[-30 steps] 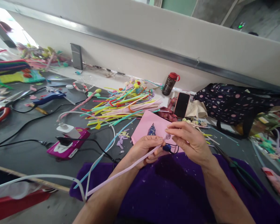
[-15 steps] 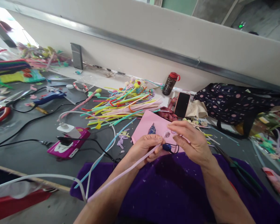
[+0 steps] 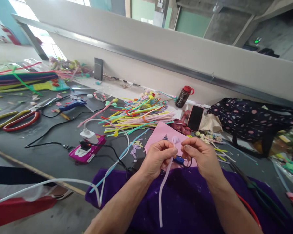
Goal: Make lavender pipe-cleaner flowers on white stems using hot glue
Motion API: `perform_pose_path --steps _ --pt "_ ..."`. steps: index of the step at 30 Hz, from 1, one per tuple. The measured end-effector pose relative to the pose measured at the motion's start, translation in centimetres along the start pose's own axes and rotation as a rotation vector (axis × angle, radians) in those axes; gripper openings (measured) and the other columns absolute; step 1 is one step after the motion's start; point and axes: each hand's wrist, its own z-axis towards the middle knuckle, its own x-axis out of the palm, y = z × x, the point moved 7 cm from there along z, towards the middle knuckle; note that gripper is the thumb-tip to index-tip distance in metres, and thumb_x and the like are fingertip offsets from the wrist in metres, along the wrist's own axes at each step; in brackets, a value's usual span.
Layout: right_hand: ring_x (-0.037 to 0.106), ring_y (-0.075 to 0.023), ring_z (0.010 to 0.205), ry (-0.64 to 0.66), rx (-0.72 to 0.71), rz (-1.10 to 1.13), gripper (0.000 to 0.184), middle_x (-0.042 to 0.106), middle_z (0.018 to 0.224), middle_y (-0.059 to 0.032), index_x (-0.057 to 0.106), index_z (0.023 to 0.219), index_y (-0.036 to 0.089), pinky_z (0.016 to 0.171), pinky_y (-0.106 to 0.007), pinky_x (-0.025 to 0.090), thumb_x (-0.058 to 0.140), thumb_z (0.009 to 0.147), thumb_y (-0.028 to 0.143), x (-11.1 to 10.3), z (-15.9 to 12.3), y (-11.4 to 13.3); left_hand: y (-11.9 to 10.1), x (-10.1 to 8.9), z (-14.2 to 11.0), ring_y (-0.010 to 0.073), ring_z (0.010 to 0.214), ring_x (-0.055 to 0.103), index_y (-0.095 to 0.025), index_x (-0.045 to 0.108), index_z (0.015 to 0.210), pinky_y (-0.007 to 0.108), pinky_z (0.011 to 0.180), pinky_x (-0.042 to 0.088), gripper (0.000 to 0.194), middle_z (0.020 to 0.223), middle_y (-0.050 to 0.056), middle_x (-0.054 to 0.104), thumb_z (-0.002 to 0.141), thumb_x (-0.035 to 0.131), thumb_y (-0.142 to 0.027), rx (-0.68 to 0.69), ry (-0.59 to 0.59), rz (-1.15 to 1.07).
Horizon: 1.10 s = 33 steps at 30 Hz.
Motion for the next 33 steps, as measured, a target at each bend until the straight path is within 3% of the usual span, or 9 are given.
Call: perform_pose_path --steps 9,33 --pt "0.053 -0.0108 0.050 -0.020 0.006 0.061 0.020 0.064 0.066 -0.0003 0.063 0.078 0.017 0.045 -0.021 0.041 0.062 0.077 0.037 0.5 0.3 0.0 0.5 0.3 0.1 0.0004 0.032 0.033 -0.015 0.053 0.067 0.013 0.030 0.018 0.026 0.054 -0.004 0.056 0.061 0.074 -0.030 -0.044 0.010 0.048" --pt "0.052 -0.0102 0.048 -0.012 -0.021 -0.053 0.022 0.059 0.056 0.0014 0.062 0.069 0.015 0.046 -0.020 0.041 0.059 0.079 0.034 0.5 0.1 0.8 0.8 0.3 0.4 0.0004 0.033 0.032 -0.014 0.055 0.065 0.013 0.031 0.017 0.024 0.052 -0.004 0.055 0.062 0.073 -0.030 -0.055 0.015 0.137"
